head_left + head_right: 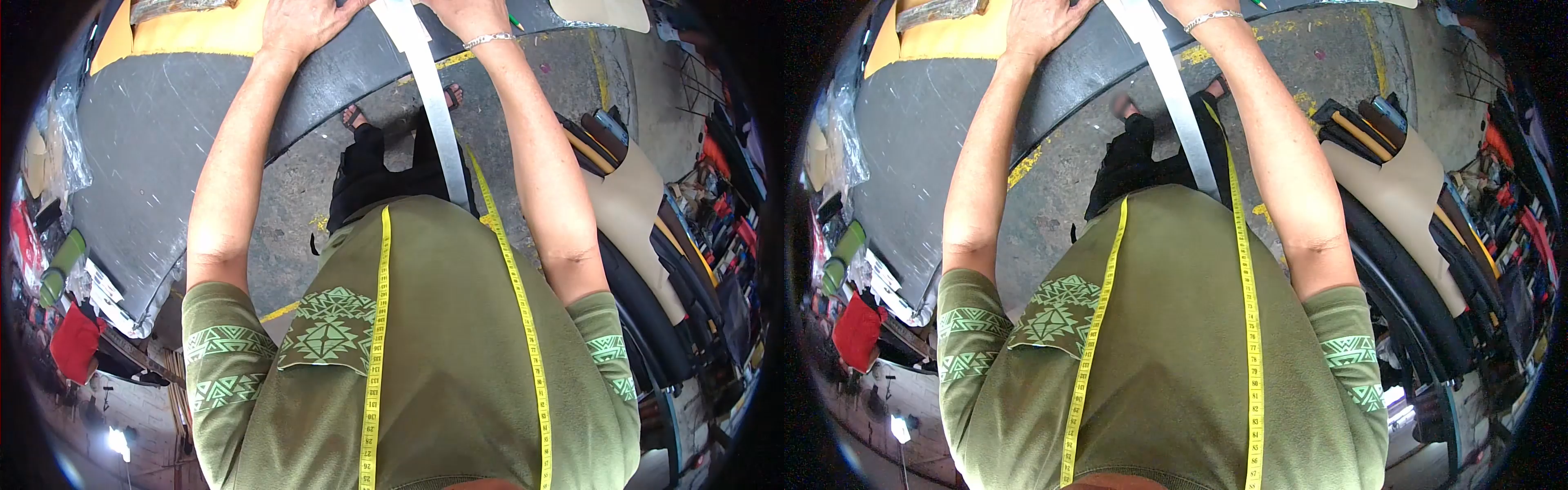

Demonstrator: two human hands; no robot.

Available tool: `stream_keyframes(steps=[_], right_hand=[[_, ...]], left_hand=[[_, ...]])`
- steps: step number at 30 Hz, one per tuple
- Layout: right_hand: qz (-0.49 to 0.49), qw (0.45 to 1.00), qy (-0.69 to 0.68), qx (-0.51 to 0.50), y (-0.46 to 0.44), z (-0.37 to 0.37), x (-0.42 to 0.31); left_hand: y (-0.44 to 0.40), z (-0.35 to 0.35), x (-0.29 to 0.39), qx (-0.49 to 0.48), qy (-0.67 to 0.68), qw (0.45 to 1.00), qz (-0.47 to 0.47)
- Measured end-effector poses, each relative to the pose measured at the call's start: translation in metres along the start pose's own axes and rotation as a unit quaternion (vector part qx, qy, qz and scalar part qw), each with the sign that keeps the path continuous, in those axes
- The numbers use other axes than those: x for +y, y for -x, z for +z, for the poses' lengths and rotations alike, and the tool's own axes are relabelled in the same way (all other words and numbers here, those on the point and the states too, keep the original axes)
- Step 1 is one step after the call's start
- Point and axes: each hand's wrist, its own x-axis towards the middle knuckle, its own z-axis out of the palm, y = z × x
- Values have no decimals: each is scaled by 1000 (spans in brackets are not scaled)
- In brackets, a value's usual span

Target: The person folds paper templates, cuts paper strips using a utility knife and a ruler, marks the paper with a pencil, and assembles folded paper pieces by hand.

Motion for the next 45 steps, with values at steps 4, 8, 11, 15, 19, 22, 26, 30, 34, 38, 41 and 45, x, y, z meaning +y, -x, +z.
stream_keyframes(steps=[4,8,11,15,19,22,26,30,34,38,41,45], right_hand=[[0,1000,-4,5,1,0,0],[6,1000,-1,4,1,0,-2],[5,1000,20,7,2,0,-3],[-4,1000,7,6,7,2,0],[40,996,-71,33,58,-4,14],[104,992,-77,2,116,2,37],[200,973,-98,-59,155,9,32],[161,978,-133,-7,164,18,29],[101,989,-105,10,163,16,30],[117,990,-78,-29,156,9,31],[143,985,-71,-60,152,4,31],[168,980,-70,-81,148,0,30]], left_hand=[[0,1,-1,-10,5,1000,-5],[-1,-1,-6,-40,1,999,2],[-2,-7,-9,-60,19,998,8],[-4,-15,-6,-77,27,997,0],[-8,-24,-3,-98,4,995,4],[-8,-26,-1,-98,3,995,5],[-9,-28,0,-98,-1,995,8],[-12,-31,3,-102,11,995,8],[-11,-28,0,-90,51,995,7],[-13,-34,5,-111,24,993,13],[-14,-34,7,-134,-9,991,5],[-10,-29,6,-100,-4,995,21]])
